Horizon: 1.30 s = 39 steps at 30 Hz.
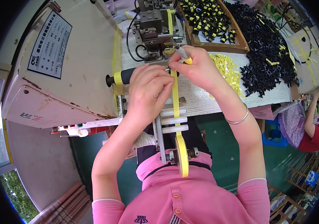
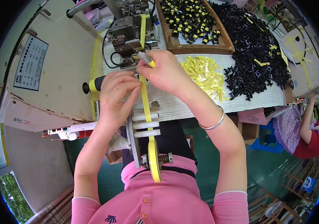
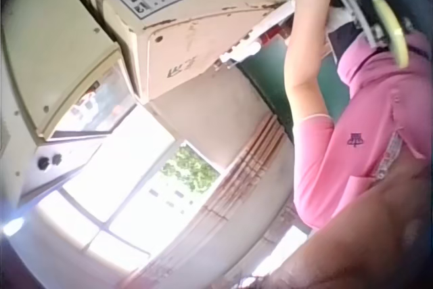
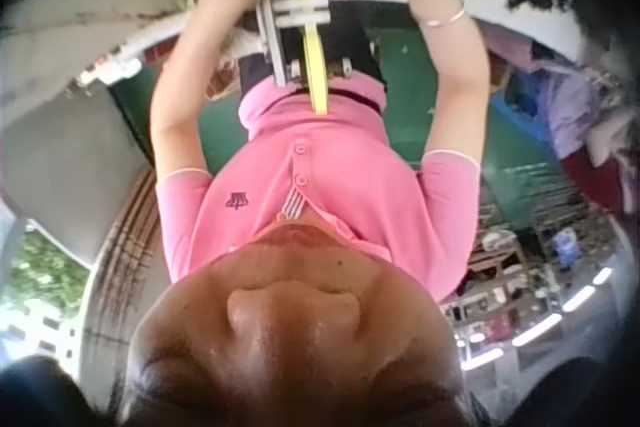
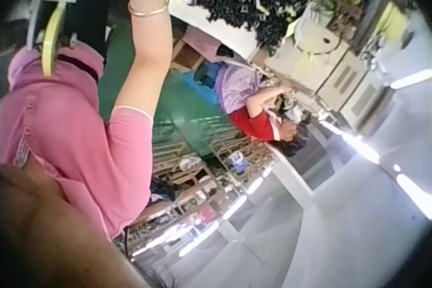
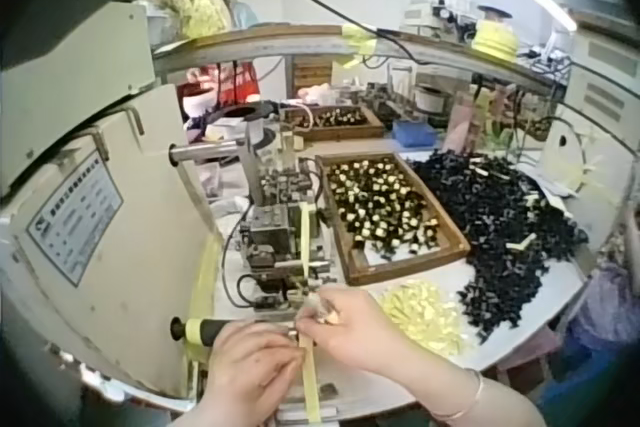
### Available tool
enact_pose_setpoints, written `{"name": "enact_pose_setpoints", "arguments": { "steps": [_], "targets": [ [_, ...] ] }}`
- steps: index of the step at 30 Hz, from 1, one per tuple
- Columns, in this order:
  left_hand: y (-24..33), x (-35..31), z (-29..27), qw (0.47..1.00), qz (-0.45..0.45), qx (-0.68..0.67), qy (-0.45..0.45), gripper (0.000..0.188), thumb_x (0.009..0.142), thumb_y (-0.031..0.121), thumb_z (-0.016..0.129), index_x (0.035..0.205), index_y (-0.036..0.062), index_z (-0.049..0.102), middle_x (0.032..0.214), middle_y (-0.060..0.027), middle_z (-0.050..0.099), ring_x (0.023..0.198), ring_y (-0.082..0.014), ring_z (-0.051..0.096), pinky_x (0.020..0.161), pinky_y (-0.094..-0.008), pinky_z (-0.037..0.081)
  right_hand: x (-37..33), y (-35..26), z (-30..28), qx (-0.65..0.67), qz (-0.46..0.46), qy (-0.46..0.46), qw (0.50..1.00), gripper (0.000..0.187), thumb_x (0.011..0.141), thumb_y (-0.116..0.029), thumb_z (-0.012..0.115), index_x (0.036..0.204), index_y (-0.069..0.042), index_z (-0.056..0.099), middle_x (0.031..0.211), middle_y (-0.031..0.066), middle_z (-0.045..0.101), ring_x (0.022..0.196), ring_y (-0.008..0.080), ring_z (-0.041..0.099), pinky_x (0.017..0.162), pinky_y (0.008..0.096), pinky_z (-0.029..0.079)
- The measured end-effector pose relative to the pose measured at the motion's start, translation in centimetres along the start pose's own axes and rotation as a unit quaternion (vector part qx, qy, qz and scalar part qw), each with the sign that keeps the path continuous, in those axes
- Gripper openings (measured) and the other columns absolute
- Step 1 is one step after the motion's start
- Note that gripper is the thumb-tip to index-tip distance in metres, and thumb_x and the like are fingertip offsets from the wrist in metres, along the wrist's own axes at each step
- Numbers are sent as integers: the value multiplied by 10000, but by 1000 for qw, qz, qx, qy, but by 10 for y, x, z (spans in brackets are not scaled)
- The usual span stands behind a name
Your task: Assembling small electronic components onto a yellow tape using a manual press machine.
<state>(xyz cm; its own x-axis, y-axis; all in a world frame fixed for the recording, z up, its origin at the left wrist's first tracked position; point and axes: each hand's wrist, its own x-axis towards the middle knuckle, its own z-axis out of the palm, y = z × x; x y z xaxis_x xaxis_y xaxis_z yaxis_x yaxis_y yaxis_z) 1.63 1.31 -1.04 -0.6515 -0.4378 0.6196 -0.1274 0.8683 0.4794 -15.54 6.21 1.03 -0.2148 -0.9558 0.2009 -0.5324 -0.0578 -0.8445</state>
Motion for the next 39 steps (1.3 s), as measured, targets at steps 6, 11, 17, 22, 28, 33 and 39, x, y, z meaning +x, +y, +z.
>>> {"name": "enact_pose_setpoints", "arguments": {
  "steps": [6,11,17,22,28,33,39],
  "targets": [
    [0,1,1,1000,3,0,3,136,721,6,708,830,55,643,882,-60,650,976,-266,618,905,-433,416,5,5,1,85,90,-30,992,169,756,-150,659,800,13,661,689,122,647,641,179,601,637,317,474],
    [-1,-1,1,1000,1,2,5,132,719,5,707,825,52,643,881,-62,650,972,-270,618,902,-427,419,6,-2,0,79,164,-59,982,85,788,-128,659,799,-44,661,668,-25,575,527,42,463,454,212,357],
    [1,1,3,1000,9,0,4,128,719,7,705,821,47,641,877,-67,649,965,-274,617,893,-424,423,-5,2,5,-37,33,27,998,124,792,-141,665,844,-29,651,715,67,619,622,169,581,583,314,465],
    [-1,-1,2,1000,19,-3,13,135,707,32,701,810,50,617,863,-73,616,922,-274,604,859,-436,433,-16,-12,8,-205,-42,76,975,181,750,-130,678,904,-44,633,895,112,622,813,343,616,690,398,499],
    [0,0,0,1000,6,-8,7,131,714,3,705,823,38,641,897,-82,650,948,-277,608,871,-415,432,-21,7,-2,-135,-147,27,980,219,761,-64,669,971,-51,608,910,110,606,830,313,613,697,366,497],
    [-1,3,1,998,-24,-45,32,103,728,42,702,813,41,645,870,-76,641,886,-265,613,833,-408,443,-15,22,2,-117,-143,-17,983,182,806,-86,645,975,-38,598,893,113,612,818,276,619,673,335,486],
    [2,12,-9,985,-142,-89,-30,87,778,19,682,865,29,687,894,-68,665,920,-207,610,835,-326,449,-13,11,3,110,125,-64,984,313,884,-288,593,999,-1,639,903,163,628,786,326,616,694,377,469]
  ]
}}
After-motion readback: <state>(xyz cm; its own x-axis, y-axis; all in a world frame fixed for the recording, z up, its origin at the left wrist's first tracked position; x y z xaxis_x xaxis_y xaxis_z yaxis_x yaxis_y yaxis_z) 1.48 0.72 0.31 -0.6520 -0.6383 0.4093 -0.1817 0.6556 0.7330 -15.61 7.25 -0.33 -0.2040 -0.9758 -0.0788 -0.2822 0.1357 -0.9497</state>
